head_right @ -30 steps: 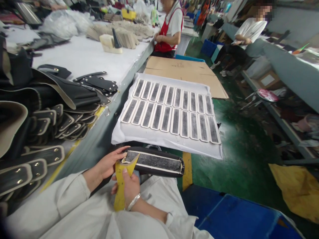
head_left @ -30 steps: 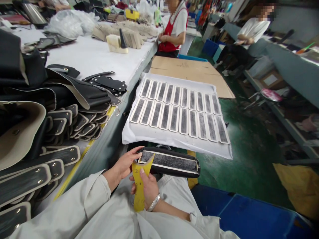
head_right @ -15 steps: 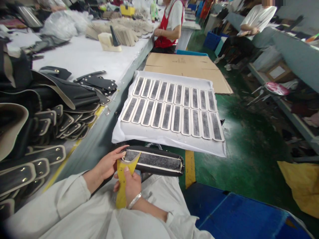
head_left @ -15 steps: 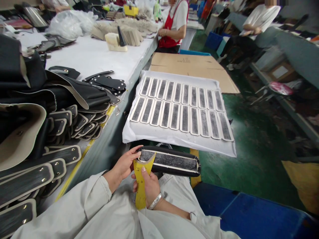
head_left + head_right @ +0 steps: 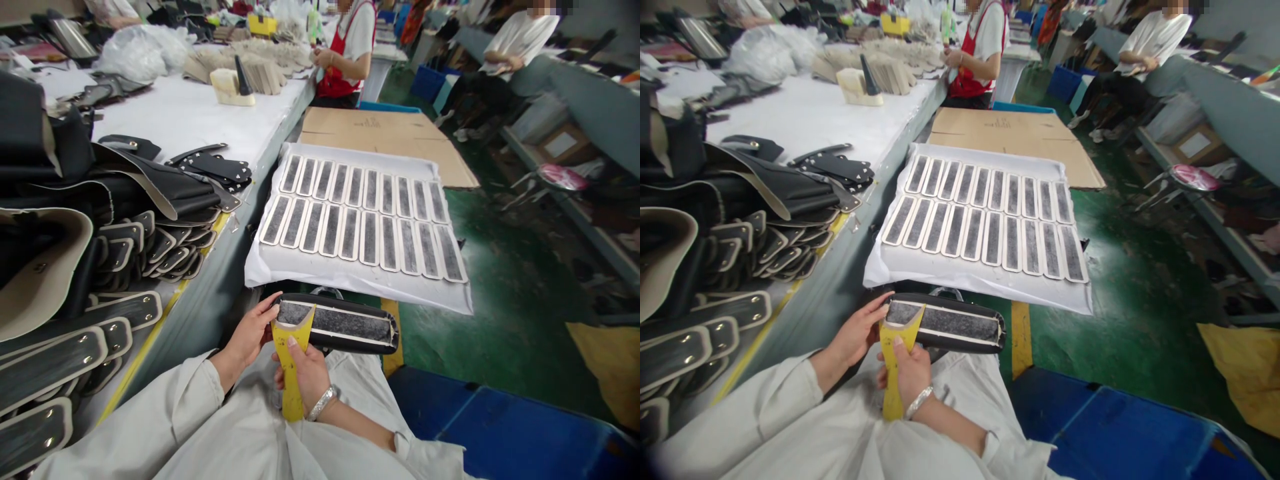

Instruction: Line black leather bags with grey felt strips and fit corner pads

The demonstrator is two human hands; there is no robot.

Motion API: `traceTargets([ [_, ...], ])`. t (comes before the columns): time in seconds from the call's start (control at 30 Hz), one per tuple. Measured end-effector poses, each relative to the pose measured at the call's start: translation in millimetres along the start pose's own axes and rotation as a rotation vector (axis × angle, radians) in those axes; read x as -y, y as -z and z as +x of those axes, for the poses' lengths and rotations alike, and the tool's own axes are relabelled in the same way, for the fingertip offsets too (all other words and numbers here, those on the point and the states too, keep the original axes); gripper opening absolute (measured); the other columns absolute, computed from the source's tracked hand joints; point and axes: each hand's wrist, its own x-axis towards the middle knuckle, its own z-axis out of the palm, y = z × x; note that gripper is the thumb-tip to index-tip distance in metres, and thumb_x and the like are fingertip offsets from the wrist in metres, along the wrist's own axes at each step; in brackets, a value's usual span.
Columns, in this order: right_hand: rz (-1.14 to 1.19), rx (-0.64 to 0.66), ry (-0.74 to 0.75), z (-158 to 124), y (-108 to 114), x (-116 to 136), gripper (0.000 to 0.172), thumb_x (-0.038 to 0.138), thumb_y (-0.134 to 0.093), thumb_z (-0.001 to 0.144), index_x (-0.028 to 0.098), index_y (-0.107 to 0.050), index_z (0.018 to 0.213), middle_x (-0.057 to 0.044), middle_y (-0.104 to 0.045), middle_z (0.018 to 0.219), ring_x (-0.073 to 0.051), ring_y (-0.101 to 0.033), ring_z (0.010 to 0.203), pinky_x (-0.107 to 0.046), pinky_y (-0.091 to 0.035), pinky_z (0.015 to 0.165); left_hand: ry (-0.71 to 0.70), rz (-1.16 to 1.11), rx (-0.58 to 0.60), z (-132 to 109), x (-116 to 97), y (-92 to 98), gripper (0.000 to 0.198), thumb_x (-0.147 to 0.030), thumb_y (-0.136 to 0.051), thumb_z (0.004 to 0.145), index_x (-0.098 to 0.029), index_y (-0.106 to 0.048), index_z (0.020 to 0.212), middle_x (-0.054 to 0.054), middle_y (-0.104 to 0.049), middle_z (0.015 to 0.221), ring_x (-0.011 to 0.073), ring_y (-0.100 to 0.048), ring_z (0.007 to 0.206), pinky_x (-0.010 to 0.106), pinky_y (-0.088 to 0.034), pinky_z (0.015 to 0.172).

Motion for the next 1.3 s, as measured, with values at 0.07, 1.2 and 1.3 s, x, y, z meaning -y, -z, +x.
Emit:
traceTargets([
  [0.07, -0.041, 0.012, 0.001, -2, 2, 2, 0.053, 0.064, -0.064, 0.064, 0.013, -0.053, 0.077, -0.004, -0.062, 0.065, -0.010, -0.050, 0.037, -0.022, -0.040, 0.034, -0.011, -0.031, 0.022, -2, 3, 0.3, 0.057, -0.034, -0.067, 0.074, -0.027, -0.050, 0.129, 0.002, -0.067, 0.085, 0.0104, -0.058, 0.060, 0.021, -0.047, 0.053],
  [1.2, -0.216, -0.029, 0.213, -45, 94, 119, 0.049, 0.060, -0.058, 0.074, 0.012, -0.057, 0.082, -0.008, -0.064, 0.074, -0.012, -0.052, 0.047, -0.024, -0.041, 0.042, -0.603, 0.581, -0.347, -3, 30, -12.2, 0.048, -0.041, -0.041, 0.088, -0.010, -0.058, 0.120, 0.011, -0.059, 0.124, 0.0200, -0.053, 0.116, 0.029, -0.037, 0.104],
  [1.3, -0.310, -0.035, 0.340, -43, 138, 162, 0.043, 0.054, -0.055, 0.078, 0.012, -0.058, 0.086, -0.007, -0.062, 0.074, -0.012, -0.052, 0.054, -0.025, -0.042, 0.049, -0.555, 0.639, -0.385, -5, 29, -14.5, 0.053, -0.047, -0.040, 0.086, -0.010, -0.057, 0.121, 0.012, -0.057, 0.126, 0.0221, -0.051, 0.118, 0.033, -0.035, 0.106],
])
